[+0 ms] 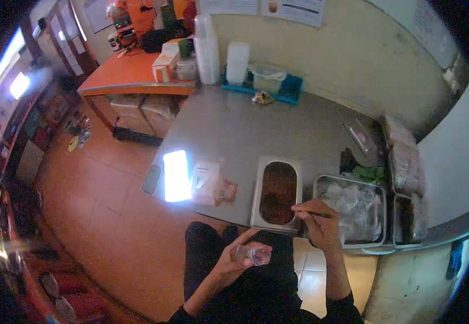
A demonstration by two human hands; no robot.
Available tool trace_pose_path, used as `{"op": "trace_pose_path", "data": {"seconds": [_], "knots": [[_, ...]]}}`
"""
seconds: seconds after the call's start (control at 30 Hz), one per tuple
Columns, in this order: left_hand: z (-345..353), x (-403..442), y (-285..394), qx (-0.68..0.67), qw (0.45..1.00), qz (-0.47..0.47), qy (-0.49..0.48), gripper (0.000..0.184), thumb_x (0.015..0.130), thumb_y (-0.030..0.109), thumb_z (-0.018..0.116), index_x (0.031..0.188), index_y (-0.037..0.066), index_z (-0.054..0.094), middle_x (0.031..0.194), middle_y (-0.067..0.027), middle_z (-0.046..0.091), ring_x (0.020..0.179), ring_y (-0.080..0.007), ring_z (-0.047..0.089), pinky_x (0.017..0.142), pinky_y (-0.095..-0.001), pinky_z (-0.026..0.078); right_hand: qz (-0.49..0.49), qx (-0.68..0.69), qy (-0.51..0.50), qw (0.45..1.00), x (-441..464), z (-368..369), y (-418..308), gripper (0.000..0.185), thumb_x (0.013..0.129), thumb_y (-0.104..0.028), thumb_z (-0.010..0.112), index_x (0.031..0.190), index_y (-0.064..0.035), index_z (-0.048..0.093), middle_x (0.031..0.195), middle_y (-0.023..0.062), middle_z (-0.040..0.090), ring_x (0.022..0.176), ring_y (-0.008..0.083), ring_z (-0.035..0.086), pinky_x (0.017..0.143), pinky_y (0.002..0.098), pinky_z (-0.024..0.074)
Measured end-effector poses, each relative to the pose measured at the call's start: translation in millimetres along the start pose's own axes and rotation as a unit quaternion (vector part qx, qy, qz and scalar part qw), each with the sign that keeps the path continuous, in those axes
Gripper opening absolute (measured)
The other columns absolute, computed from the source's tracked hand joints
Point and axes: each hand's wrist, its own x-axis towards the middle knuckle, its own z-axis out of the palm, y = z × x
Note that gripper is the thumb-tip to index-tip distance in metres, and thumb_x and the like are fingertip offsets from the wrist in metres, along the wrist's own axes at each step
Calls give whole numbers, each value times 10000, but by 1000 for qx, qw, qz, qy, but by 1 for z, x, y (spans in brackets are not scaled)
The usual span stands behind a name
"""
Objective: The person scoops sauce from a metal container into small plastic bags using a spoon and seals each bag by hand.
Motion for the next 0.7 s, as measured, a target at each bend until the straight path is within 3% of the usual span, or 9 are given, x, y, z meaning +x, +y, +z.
{"op": "trace_pose_path", "data": {"seconds": [0.13,0.23,0.3,0.33,0.4,0.5,0.7], "knots": [[-2,1,0,-16,1000,8,-15,917,701,232,743,1382,12,169,1135,-225,534,1044,-276,544,937,-410,410,54,100,-46,992,-7,3,-4,159,842,-196,582,843,-54,653,777,68,642,684,208,601,634,320,492],[4,0,5,-15,999,-28,16,979,637,259,784,1373,14,188,1098,-198,561,1012,-262,568,900,-382,443,122,197,-28,972,-9,3,-8,248,890,-231,528,819,-24,644,737,65,631,623,161,585,584,302,479],[2,1,3,-8,1000,-24,10,993,628,260,792,1373,11,185,1083,-196,568,1003,-259,572,890,-389,451,243,272,38,930,-7,5,-5,315,909,-269,503,789,-9,637,686,60,613,561,124,559,546,260,457],[1,1,3,-9,1000,-26,9,993,628,260,792,1373,11,185,1083,-196,568,1003,-259,572,890,-389,451,245,271,39,930,-7,8,0,315,909,-269,503,789,-9,637,686,60,613,561,124,559,546,260,457],[-2,1,2,-18,1000,-22,10,997,622,270,800,1369,8,194,1080,-197,571,992,-255,578,883,-395,455,304,327,134,884,-8,16,10,340,901,-306,515,784,-9,633,641,56,602,523,102,539,524,227,432],[-11,-1,1,-16,999,-20,-33,907,696,196,743,1384,28,177,1138,-237,531,1026,-277,557,916,-409,429,345,326,198,858,-7,17,7,325,905,-278,502,781,0,618,622,59,586,514,113,518,482,243,402],[-14,-2,10,53,998,-23,-3,853,700,202,740,1365,40,231,1099,-216,563,983,-261,578,868,-381,462,360,366,292,807,-20,17,8,282,893,-262,532,825,-4,624,635,61,599,543,112,553,518,232,441]]}}
